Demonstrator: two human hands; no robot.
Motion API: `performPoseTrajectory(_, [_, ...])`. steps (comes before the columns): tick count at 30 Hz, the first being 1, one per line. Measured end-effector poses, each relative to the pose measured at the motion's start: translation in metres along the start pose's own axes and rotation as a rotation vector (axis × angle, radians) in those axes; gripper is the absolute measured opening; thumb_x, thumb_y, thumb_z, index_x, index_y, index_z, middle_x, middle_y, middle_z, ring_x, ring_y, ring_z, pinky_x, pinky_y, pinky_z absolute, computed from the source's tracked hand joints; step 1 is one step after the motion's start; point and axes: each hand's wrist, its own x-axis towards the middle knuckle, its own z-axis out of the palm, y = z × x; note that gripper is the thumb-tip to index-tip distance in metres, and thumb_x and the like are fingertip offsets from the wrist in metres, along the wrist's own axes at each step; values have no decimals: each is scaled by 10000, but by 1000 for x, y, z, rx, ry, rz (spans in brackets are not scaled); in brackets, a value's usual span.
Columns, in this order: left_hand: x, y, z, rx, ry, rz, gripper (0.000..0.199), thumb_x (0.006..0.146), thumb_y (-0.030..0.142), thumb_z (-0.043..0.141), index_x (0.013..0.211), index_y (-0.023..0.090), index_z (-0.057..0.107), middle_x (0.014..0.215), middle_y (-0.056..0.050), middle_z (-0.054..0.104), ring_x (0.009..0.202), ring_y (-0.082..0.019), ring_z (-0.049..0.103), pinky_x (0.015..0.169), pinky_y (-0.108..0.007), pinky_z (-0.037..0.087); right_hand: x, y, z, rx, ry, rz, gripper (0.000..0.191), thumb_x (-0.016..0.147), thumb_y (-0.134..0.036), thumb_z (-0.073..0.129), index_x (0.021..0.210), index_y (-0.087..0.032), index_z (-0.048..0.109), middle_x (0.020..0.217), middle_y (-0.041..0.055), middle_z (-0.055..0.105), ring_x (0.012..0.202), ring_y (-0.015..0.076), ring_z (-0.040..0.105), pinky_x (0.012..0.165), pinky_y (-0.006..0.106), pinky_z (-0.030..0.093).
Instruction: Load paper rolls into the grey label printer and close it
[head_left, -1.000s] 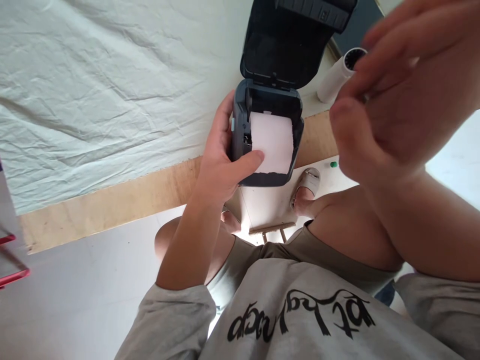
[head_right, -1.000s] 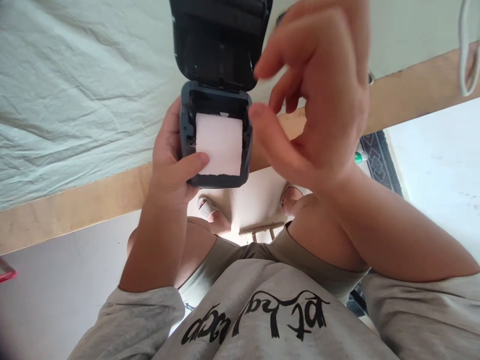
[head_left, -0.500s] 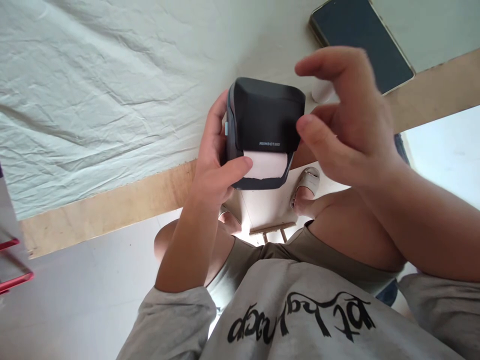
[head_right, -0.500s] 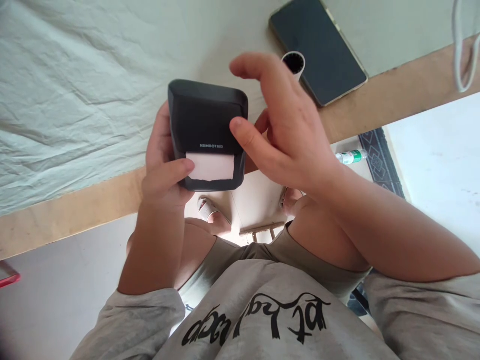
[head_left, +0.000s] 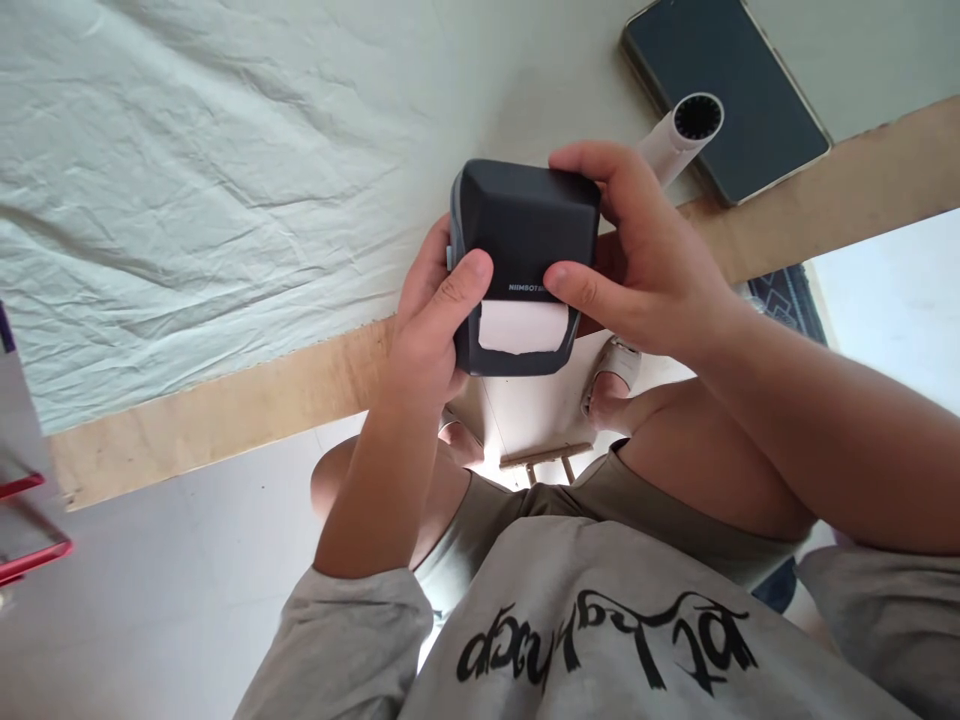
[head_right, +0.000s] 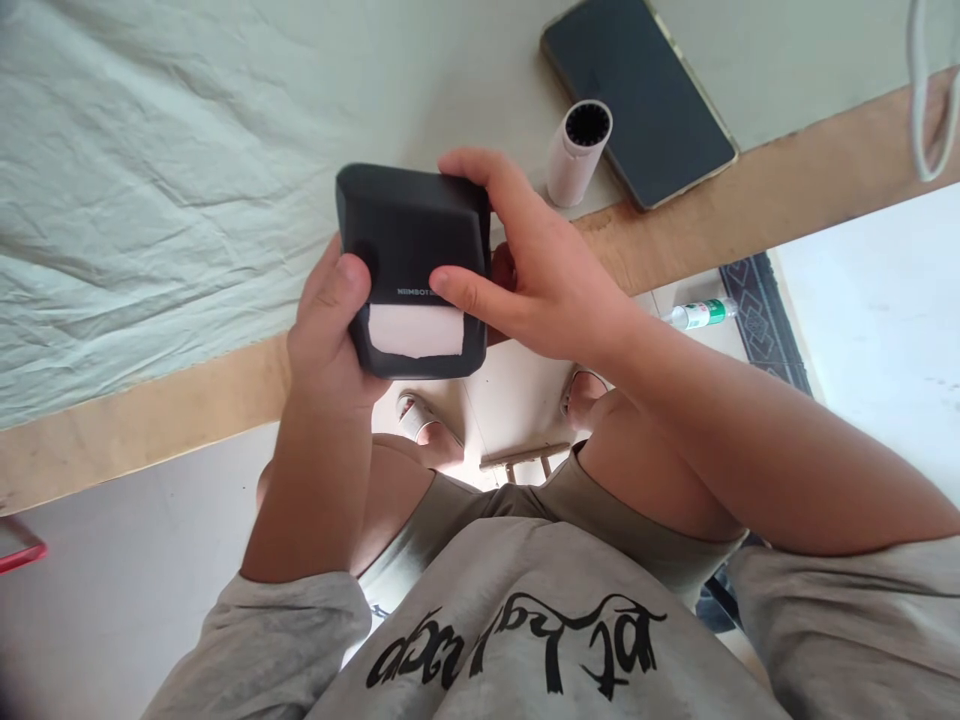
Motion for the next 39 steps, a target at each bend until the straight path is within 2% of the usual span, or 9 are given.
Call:
performPoseTrajectory(10, [-2, 11, -1, 61, -47, -110, 271, 906, 458, 489, 1009, 237, 606, 975, -39, 662, 1165, -249, 592, 919, -354, 543, 3, 6, -1, 17, 1, -20, 633, 820, -515, 563, 1344, -306, 275, 1280, 41, 456, 683, 25, 535, 508, 149, 488])
performPoseTrajectory(16, [4, 3, -5, -91, -1, -1, 236, 881, 389, 466, 736, 240, 577, 776, -15, 623, 1123, -242, 568, 953, -373, 478, -2, 5, 0, 76, 9, -107, 587, 853, -509, 515, 1346, -289, 285, 1340, 38, 414, 655, 0, 495, 507, 146, 477])
performPoseTrajectory(19, [5, 2, -6, -88, 62, -42, 254, 865, 382, 466, 666, 229, 502, 716, -23, 566, 1137, -250, 554, 951, -361, 455, -4, 4, 1, 56, 52, -169, 572, 858, -466, 508, 1357, -273, 306, 1387, 36, 384, 770, 39, 544, 582, 172, 508])
performPoseTrajectory(23, [5, 4, -6, -85, 100, -51, 258, 851, 404, 487, 682, 212, 519, 689, -20, 516, 931, -220, 598, 849, -312, 466, -1, 7, 1, -31, 63, -264, 610, 822, -441, 537, 1366, -263, 328, 1337, 34, 427, 969, 124, 556, 637, 212, 505])
performPoseTrajectory(25, [4, 3, -6, -93, 129, -60, 245, 856, 370, 502, 681, 202, 533, 663, -11, 483, 821, -187, 587, 799, -292, 461, 0, 9, 2, -74, 71, -297, 628, 819, -446, 535, 1381, -276, 312, 1356, 35, 411, 1085, 161, 531, 712, 249, 531])
performPoseTrajectory(27, [4, 2, -5, -116, 175, -55, 267, 860, 347, 520, 639, 197, 513, 619, 2, 442, 720, -154, 555, 741, -270, 452, 1, 9, 2, -130, 87, -349, 639, 823, -454, 526, 1392, -268, 302, 1386, 44, 388, 1219, 189, 470, 900, 318, 534])
performPoseTrajectory(29, [5, 1, -3, -165, 186, -34, 282, 866, 320, 519, 613, 194, 515, 582, 10, 414, 637, -127, 509, 681, -246, 441, 2, 9, 1, -180, 94, -399, 641, 829, -449, 516, 1398, -245, 302, 1400, 56, 375, 1304, 196, 407, 1088, 373, 442])
performPoseTrajectory(31, [6, 0, -2, -211, 171, -12, 290, 879, 293, 490, 614, 192, 552, 571, 9, 413, 600, -114, 478, 654, -230, 438, 2, 9, 1, -196, 78, -416, 642, 833, -440, 514, 1402, -235, 299, 1410, 62, 366, 1324, 192, 392, 1159, 385, 373])
performPoseTrajectory(39, [9, 0, -2, -175, 135, -6, 329, 866, 297, 474, 546, 223, 484, 534, -11, 413, 576, -158, 452, 587, -278, 409, 1, 10, -2, -119, 16, -382, 682, 822, -419, 543, 1418, -239, 267, 1445, 60, 328, 1321, 188, 392, 936, 294, 522])
